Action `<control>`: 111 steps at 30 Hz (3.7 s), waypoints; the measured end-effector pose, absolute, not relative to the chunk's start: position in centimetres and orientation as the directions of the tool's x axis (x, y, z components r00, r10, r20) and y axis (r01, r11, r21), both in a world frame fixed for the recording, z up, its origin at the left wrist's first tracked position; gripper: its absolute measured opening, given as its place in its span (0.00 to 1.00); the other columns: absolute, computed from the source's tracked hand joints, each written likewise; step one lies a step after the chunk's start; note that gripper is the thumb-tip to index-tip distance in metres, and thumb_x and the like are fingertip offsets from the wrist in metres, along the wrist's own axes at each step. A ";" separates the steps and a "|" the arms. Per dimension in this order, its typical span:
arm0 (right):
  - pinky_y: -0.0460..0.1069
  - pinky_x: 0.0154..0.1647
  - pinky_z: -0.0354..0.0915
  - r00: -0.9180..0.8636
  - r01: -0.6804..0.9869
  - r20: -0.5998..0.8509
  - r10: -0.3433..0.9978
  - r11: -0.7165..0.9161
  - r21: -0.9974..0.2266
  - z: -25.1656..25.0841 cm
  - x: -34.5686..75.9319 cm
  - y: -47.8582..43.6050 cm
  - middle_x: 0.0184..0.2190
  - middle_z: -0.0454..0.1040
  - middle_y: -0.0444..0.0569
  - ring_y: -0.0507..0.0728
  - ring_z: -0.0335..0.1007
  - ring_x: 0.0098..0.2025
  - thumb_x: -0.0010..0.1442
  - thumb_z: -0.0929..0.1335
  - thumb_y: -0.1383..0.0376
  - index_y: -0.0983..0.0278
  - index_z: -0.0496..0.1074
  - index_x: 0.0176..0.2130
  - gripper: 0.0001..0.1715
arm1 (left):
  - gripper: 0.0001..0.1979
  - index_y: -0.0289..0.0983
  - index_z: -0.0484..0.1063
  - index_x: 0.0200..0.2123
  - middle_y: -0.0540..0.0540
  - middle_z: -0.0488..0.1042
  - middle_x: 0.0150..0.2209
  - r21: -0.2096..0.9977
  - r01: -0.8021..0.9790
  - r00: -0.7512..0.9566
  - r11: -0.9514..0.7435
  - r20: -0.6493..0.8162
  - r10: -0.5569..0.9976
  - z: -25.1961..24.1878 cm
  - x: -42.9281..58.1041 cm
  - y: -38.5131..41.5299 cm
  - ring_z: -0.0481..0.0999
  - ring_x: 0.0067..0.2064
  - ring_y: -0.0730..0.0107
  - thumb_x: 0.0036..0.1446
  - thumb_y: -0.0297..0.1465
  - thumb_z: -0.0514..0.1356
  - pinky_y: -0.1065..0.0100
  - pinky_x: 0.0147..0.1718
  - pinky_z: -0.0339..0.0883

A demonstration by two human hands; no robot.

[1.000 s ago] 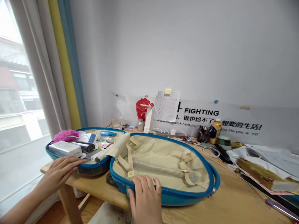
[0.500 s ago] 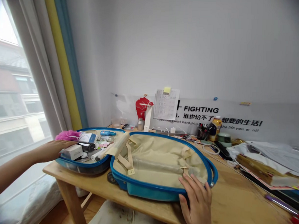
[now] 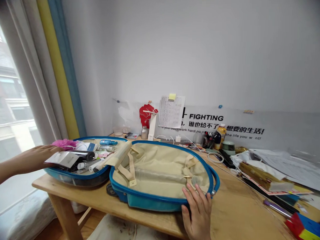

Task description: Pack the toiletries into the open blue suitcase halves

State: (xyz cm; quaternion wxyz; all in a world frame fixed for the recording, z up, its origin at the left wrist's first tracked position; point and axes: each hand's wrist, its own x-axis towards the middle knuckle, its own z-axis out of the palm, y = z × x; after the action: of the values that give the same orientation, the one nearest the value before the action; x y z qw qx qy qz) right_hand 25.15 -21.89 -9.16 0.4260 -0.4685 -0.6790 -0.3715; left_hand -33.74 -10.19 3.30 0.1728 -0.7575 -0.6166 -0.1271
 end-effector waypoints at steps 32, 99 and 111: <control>0.59 0.63 0.48 -0.211 0.957 0.917 0.338 0.262 0.124 -8.9 25.1 -22.2 0.49 0.73 0.50 0.60 0.63 0.58 0.62 0.58 0.64 0.58 0.63 0.55 0.22 | 0.32 0.40 0.62 0.56 0.38 0.69 0.50 -0.024 0.560 0.820 -0.828 -0.124 0.558 2.5 3.9 -10.0 0.76 0.46 0.52 0.53 0.50 0.59 0.59 0.41 0.69; 0.59 0.61 0.49 -0.232 0.946 0.928 0.290 0.289 0.146 -8.8 25.2 -22.0 0.45 0.73 0.52 0.60 0.63 0.56 0.62 0.58 0.64 0.61 0.65 0.52 0.19 | 0.37 0.46 0.57 0.62 0.44 0.70 0.54 0.151 0.560 0.814 -0.815 0.084 0.575 6.0 -2.0 -12.0 0.73 0.52 0.56 0.53 0.53 0.58 0.65 0.47 0.66; 0.60 0.61 0.49 -0.215 0.947 0.920 0.328 0.299 0.115 -9.5 25.7 -21.9 0.45 0.73 0.52 0.62 0.64 0.55 0.61 0.59 0.63 0.60 0.66 0.52 0.20 | 0.25 0.45 0.67 0.55 0.47 0.75 0.49 0.221 0.555 0.832 -0.802 -0.123 0.541 2.9 0.2 -12.0 0.75 0.48 0.62 0.58 0.49 0.55 0.69 0.41 0.65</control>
State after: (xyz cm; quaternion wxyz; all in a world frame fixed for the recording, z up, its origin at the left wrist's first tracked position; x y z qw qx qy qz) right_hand 25.73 -21.86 -9.46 0.4208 -0.4641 -0.6872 -0.3678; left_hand 0.23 -11.99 2.86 -0.1248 -0.9488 -0.2889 0.0269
